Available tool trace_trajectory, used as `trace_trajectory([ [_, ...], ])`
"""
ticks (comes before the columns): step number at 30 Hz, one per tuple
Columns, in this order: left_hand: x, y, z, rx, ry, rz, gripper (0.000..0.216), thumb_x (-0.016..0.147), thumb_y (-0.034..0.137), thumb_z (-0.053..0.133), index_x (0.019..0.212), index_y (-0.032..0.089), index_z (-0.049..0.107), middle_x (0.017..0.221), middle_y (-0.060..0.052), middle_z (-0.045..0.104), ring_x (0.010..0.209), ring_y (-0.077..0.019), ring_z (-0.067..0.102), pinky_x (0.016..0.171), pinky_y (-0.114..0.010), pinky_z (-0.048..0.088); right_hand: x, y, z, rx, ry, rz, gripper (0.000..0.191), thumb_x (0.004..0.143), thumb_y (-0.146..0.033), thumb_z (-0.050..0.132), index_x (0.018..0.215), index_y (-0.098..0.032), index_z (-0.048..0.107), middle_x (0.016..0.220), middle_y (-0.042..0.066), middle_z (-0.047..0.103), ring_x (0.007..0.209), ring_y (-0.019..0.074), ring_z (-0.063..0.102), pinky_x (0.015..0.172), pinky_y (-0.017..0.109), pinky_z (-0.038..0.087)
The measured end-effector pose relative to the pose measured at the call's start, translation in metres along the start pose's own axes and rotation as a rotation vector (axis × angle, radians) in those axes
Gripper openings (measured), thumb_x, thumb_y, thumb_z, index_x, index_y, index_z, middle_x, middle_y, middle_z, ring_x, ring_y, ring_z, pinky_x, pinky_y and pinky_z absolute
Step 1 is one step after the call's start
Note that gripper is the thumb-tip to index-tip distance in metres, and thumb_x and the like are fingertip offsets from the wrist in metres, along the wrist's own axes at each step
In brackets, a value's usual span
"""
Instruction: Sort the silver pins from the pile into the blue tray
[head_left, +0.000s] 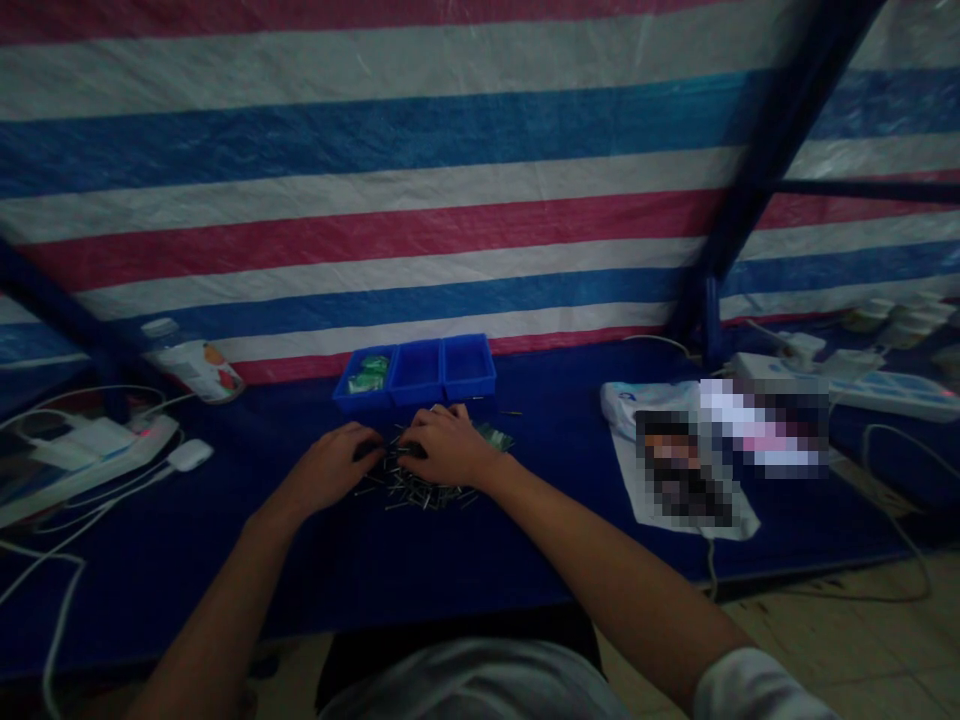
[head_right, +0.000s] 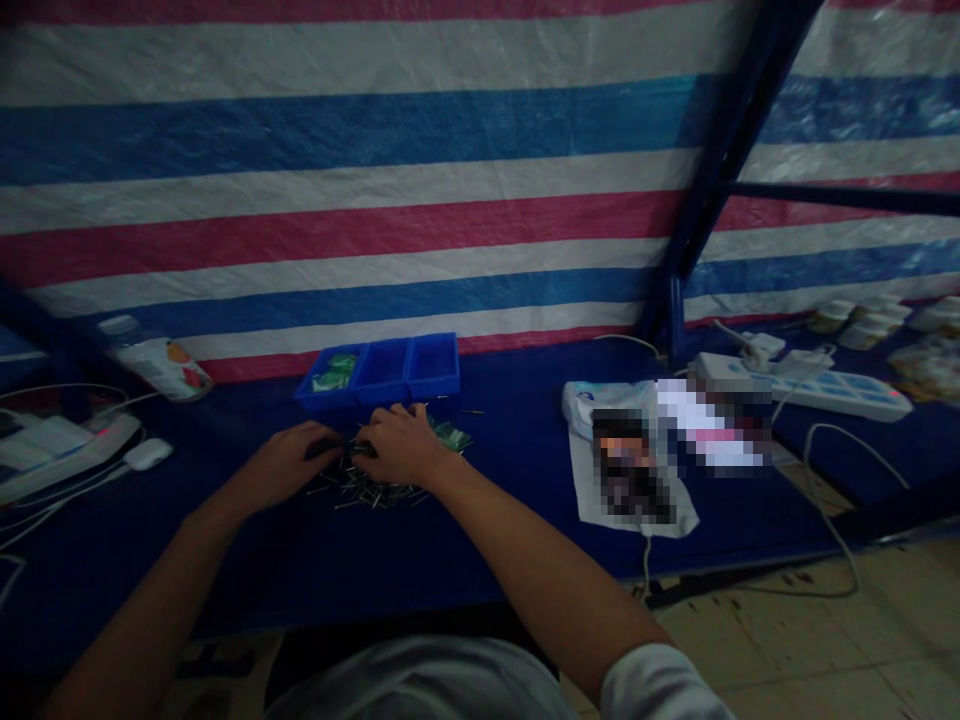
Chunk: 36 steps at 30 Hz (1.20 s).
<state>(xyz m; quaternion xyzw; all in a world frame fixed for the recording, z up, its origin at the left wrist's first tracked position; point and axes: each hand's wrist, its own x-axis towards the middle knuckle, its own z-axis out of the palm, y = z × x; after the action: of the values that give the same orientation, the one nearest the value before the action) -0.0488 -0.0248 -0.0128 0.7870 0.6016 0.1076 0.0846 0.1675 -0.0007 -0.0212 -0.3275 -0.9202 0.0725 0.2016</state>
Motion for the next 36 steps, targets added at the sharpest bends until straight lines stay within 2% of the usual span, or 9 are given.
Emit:
trace_trajectory([
  [10, 0.006, 0.004, 0.000, 0.010, -0.011, 0.030, 0.022, 0.083, 0.032, 0.049, 0.085, 0.021, 0.067, 0.086, -0.005, 0.067, 0.079, -0.0216, 0.062, 0.071, -0.031, 0.044, 0.002, 0.000, 0.004, -0.007, -0.019, 0.063, 0.020, 0.089, -0.032, 0.052, 0.093, -0.022, 0.068, 0.103, 0.006, 0.064, 0.099, 0.0234, 0.052, 0.084, 0.041, 0.031],
  [15, 0.019, 0.001, -0.011, -0.143, -0.059, 0.001, 0.025, 0.082, 0.035, 0.049, 0.085, 0.021, 0.070, 0.081, -0.003, 0.070, 0.073, -0.0195, 0.063, 0.064, -0.028, 0.044, 0.005, -0.001, 0.007, 0.027, 0.045, 0.098, 0.019, 0.090, -0.026, 0.049, 0.089, -0.021, 0.067, 0.100, 0.005, 0.066, 0.099, 0.0218, 0.052, 0.086, 0.041, 0.031],
  [17, 0.025, 0.000, -0.012, -0.195, 0.009, -0.016, 0.026, 0.082, 0.038, 0.050, 0.084, 0.021, 0.069, 0.079, -0.002, 0.070, 0.071, -0.0190, 0.063, 0.064, -0.027, 0.044, 0.006, 0.004, -0.001, 0.069, 0.111, 0.141, 0.019, 0.090, -0.029, 0.050, 0.091, -0.022, 0.068, 0.098, 0.004, 0.067, 0.098, 0.0213, 0.053, 0.086, 0.040, 0.032],
  [20, 0.030, -0.001, -0.006, -0.240, 0.225, -0.045, 0.027, 0.083, 0.040, 0.050, 0.083, 0.020, 0.067, 0.078, -0.002, 0.070, 0.072, -0.0188, 0.063, 0.067, -0.028, 0.045, 0.006, 0.020, -0.021, 0.112, 0.178, 0.259, 0.024, 0.091, -0.030, 0.045, 0.093, -0.022, 0.068, 0.097, 0.005, 0.068, 0.094, 0.0204, 0.057, 0.082, 0.037, 0.036],
  [22, 0.030, -0.002, 0.002, -0.273, 0.299, -0.059, 0.026, 0.083, 0.040, 0.051, 0.083, 0.019, 0.067, 0.079, -0.003, 0.071, 0.073, -0.0187, 0.064, 0.070, -0.028, 0.046, 0.001, 0.034, -0.035, 0.117, 0.137, 0.333, 0.026, 0.090, -0.031, 0.045, 0.092, -0.021, 0.069, 0.096, 0.007, 0.069, 0.089, 0.0201, 0.060, 0.076, 0.034, 0.039],
  [24, 0.028, -0.004, 0.009, -0.287, 0.286, -0.055, 0.024, 0.083, 0.039, 0.052, 0.084, 0.019, 0.066, 0.080, -0.003, 0.071, 0.074, -0.0187, 0.064, 0.070, -0.028, 0.047, -0.005, 0.044, -0.045, 0.084, 0.041, 0.406, 0.026, 0.084, -0.038, 0.053, 0.091, -0.021, 0.070, 0.095, 0.008, 0.069, 0.088, 0.0226, 0.062, 0.073, 0.035, 0.041],
  [26, 0.025, -0.005, 0.013, -0.281, 0.260, -0.054, 0.024, 0.083, 0.039, 0.052, 0.085, 0.020, 0.066, 0.081, -0.003, 0.072, 0.074, -0.0188, 0.065, 0.070, -0.029, 0.048, -0.011, 0.048, -0.047, 0.026, -0.031, 0.462, 0.033, 0.077, -0.047, 0.059, 0.094, -0.021, 0.070, 0.094, 0.010, 0.070, 0.089, 0.0264, 0.062, 0.073, 0.037, 0.043],
  [30, 0.022, -0.005, 0.013, -0.262, 0.270, -0.076, 0.025, 0.084, 0.039, 0.051, 0.088, 0.019, 0.066, 0.082, -0.004, 0.072, 0.074, -0.0193, 0.066, 0.071, -0.030, 0.049, -0.015, 0.037, -0.040, -0.071, -0.075, 0.469, 0.048, 0.073, -0.057, 0.060, 0.101, -0.020, 0.068, 0.096, 0.012, 0.069, 0.093, 0.0307, 0.062, 0.078, 0.046, 0.044],
  [36, 0.021, 0.000, 0.013, -0.253, 0.300, -0.083, 0.027, 0.083, 0.042, 0.051, 0.087, 0.020, 0.067, 0.081, -0.004, 0.072, 0.075, -0.0199, 0.066, 0.072, -0.030, 0.050, -0.009, 0.021, -0.036, -0.160, -0.063, 0.483, 0.043, 0.075, -0.052, 0.059, 0.096, -0.015, 0.068, 0.093, 0.015, 0.069, 0.096, 0.0324, 0.061, 0.086, 0.052, 0.038],
])
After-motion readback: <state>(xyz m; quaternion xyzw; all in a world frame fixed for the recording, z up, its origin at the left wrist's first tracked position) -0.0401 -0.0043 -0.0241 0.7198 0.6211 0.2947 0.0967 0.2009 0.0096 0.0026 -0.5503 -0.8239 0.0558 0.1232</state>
